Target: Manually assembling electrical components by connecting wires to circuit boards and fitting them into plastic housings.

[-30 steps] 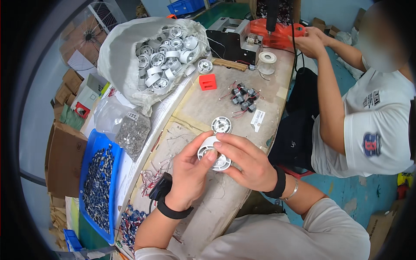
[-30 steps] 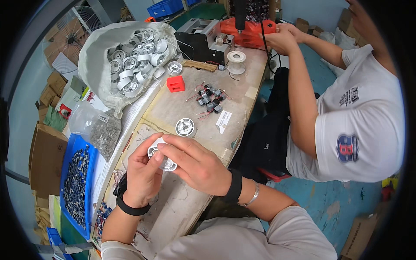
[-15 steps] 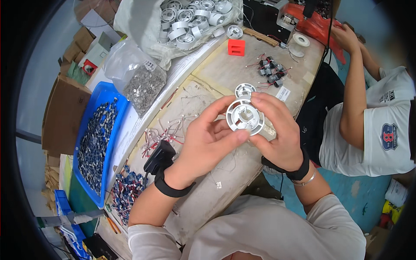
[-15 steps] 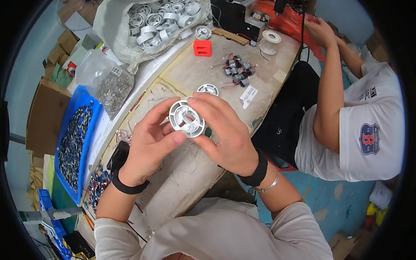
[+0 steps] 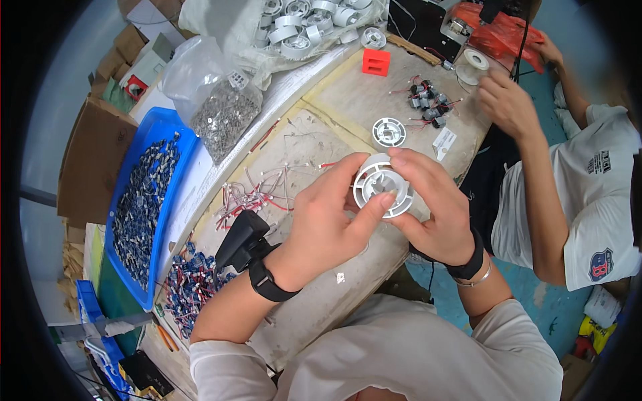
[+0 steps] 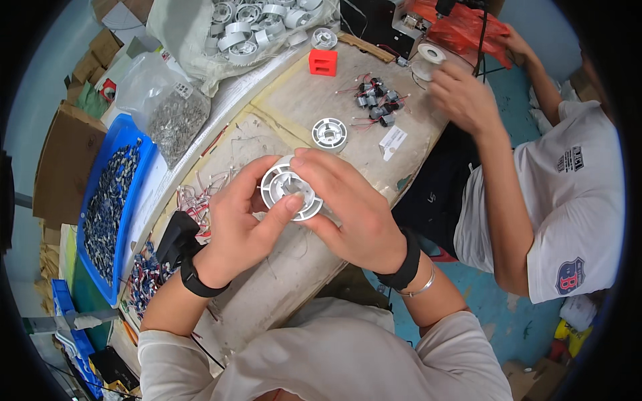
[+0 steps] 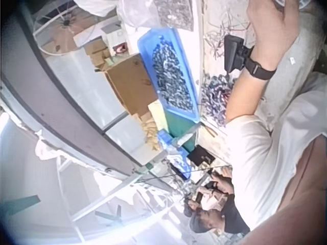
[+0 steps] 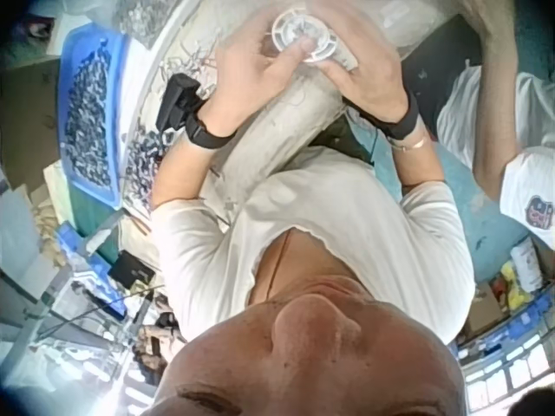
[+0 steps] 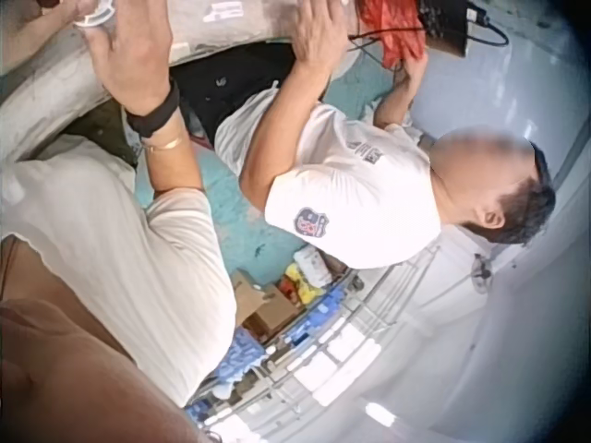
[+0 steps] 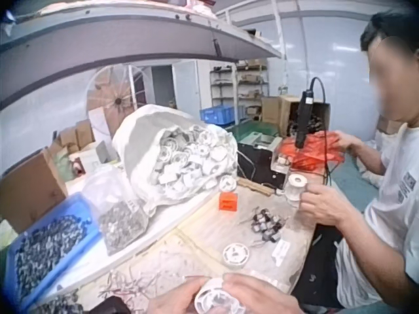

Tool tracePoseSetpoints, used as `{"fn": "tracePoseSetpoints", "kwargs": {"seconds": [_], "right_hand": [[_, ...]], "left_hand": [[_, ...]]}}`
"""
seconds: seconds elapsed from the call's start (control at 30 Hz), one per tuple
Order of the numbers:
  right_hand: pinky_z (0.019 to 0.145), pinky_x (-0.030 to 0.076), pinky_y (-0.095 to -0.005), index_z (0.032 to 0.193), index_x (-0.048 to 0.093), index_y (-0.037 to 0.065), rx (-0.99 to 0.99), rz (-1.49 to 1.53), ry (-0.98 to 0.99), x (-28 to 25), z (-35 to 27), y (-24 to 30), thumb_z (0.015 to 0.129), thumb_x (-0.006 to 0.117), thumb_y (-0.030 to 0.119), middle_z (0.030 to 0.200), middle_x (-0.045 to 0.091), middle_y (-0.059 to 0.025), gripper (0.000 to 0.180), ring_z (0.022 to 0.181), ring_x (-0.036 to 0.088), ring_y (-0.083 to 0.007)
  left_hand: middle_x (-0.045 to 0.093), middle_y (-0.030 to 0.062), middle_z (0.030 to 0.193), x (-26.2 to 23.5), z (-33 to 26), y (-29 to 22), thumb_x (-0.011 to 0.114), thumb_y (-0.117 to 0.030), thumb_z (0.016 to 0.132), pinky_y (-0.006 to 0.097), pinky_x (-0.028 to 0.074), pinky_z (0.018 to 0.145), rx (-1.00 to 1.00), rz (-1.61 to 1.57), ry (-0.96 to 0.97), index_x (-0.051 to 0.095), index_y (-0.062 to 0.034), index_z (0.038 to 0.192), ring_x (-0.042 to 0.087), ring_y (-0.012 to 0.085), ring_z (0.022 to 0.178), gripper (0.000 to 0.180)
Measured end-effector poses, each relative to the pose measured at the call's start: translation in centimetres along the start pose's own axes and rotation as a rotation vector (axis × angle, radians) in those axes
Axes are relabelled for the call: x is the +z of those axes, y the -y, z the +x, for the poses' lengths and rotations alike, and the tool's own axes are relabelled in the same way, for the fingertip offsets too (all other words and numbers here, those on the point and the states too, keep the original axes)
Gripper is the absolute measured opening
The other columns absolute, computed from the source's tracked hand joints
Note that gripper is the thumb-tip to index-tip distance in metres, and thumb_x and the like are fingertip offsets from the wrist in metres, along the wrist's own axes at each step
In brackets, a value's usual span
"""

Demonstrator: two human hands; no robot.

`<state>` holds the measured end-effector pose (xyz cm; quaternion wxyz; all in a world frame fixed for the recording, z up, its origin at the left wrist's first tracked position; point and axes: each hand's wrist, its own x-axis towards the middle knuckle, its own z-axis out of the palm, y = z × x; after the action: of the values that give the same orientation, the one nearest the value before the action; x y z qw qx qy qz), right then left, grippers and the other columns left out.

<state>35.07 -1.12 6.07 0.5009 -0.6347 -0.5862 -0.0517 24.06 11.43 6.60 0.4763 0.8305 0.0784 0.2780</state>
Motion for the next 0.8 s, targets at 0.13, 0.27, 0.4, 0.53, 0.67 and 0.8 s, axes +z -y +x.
{"fn": "tracePoseSetpoints", "kwargs": {"seconds": [0.13,0.27,0.4,0.53,0.67,0.8], "right_hand": [[0.084,0.046,-0.0346,0.115,0.051,0.001,-0.022,-0.021,0.032,0.2,-0.2,0.1,0.064,0.071,0.0,0.114,0.053,-0.0164,0.055,0.103,0.054,-0.0307],[0.083,0.047,-0.0338,0.114,0.052,0.002,0.017,-0.003,-0.002,0.6,0.0,-0.2,0.063,0.071,-0.001,0.113,0.053,-0.016,0.055,0.102,0.055,-0.0299],[0.082,0.047,-0.0337,0.114,0.052,0.002,-0.025,-0.051,-0.005,0.9,-0.1,-0.1,0.062,0.07,-0.001,0.113,0.053,-0.0155,0.055,0.1,0.055,-0.0297],[0.079,0.048,-0.0337,0.112,0.053,0.002,-0.062,-0.141,0.009,1.1,-0.1,0.2,0.06,0.07,-0.001,0.112,0.053,-0.0147,0.056,0.095,0.055,-0.0289],[0.076,0.048,-0.0335,0.11,0.053,0.0,-0.073,-0.171,0.051,0.9,0.1,0.4,0.059,0.07,-0.001,0.109,0.054,-0.0144,0.054,0.091,0.056,-0.0281],[0.075,0.048,-0.0334,0.11,0.053,0.0,-0.082,-0.181,0.061,0.6,-0.2,0.2,0.057,0.069,-0.002,0.108,0.053,-0.0144,0.056,0.09,0.056,-0.0282]], "left_hand": [[0.062,0.014,0.083,-0.6,0.1,0.0,0.064,-0.013,0.08,0.025,0.05,0.061,0.059,0.303,0.007,0.05,0.0046,0.109,0.063,0.0158,0.069,0.037],[0.061,0.0157,0.08,-0.3,-0.1,1.0,0.065,-0.014,0.079,0.027,0.049,0.057,-0.136,-0.137,0.032,0.053,0.003,0.106,0.063,0.0218,0.066,0.034],[0.06,0.0172,0.075,-0.1,-0.3,1.4,0.065,-0.016,0.077,0.03,0.049,0.055,-0.106,-0.187,-0.1,0.056,0.002,0.103,0.061,0.0279,0.062,0.033],[0.061,0.017,0.075,-0.8,0.0,0.9,0.065,-0.014,0.075,0.03,0.049,0.056,0.099,0.309,-0.073,0.057,0.0028,0.102,0.061,0.027,0.063,0.033],[0.062,0.0146,0.073,-0.9,0.1,0.9,0.062,-0.007,0.075,0.03,0.05,0.056,0.072,0.392,-0.012,0.059,0.0019,0.099,0.063,0.0232,0.064,0.026],[0.06,0.0137,0.078,-1.3,-0.3,1.0,0.064,-0.009,0.072,0.033,0.047,0.058,-0.115,0.004,0.033,0.06,-0.0016,0.094,0.059,0.0272,0.066,0.023]]}}
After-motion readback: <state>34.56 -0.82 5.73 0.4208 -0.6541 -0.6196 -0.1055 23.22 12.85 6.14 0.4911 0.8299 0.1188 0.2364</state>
